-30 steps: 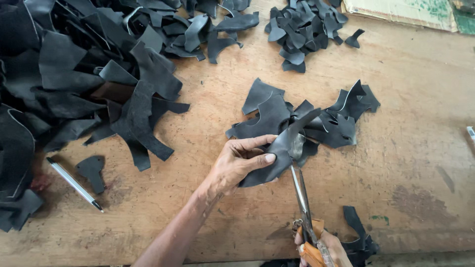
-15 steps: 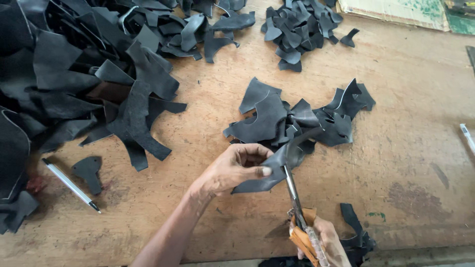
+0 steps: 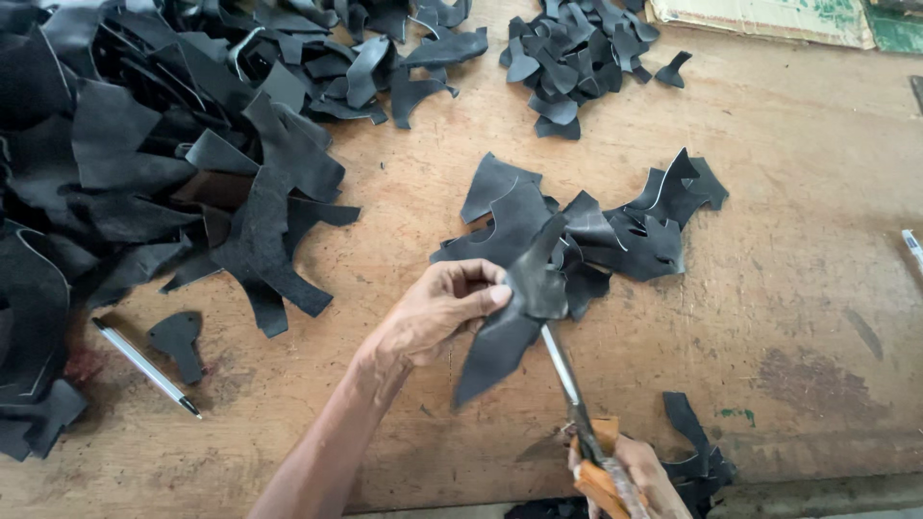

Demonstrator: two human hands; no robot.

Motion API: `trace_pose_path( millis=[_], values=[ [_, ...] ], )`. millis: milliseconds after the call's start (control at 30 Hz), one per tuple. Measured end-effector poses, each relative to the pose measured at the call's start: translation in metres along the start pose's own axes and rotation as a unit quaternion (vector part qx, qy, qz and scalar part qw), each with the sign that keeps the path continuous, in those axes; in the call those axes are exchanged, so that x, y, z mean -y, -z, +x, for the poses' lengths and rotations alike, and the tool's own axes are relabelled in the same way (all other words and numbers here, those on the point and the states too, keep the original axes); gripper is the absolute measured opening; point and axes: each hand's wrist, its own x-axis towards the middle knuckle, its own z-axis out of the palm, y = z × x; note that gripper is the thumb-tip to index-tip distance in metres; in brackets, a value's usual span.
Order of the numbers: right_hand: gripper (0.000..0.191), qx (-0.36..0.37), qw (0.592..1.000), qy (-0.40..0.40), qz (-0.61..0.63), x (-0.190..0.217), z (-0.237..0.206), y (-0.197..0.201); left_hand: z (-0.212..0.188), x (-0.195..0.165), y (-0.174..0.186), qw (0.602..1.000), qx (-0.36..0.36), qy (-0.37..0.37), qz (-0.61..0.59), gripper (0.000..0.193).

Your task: The person uses shears to cut black leather pieces on a wooden workbench. They repeatedly pick up pieces, trim edges, and place the cut pieces into a growing pile on the table.

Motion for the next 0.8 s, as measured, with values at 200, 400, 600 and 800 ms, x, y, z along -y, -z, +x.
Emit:
trace_pose_path(
  millis=[200,400,600,800],
  values=[
    [0.033,0.026,0.958,0.015,0.284,-0.038,-0.012,-0.004,-0.004,0.008,-0.017,0.972,-0.047,-0.085,-0.212,0.01],
    [0.044,-0.056,0.949,0.214,-0.222,-0.074,0.004,-0.045,-0.002,0.009,-0.034,0.933,-0.073,-0.092,-0.339,0.02],
    [0.051,0.077,0.976,-0.012,0.203,-0.028,0.034,-0.042,-0.005,0.015,-0.041,0.922,-0.121,-0.065,-0.363,0.02],
    [0.061,-0.123,0.986,0.107,-0.042,-0.001,0.021,-0.057,-0.013,0.019,-0.035,0.93,-0.123,-0.001,-0.345,0.006]
  ],
)
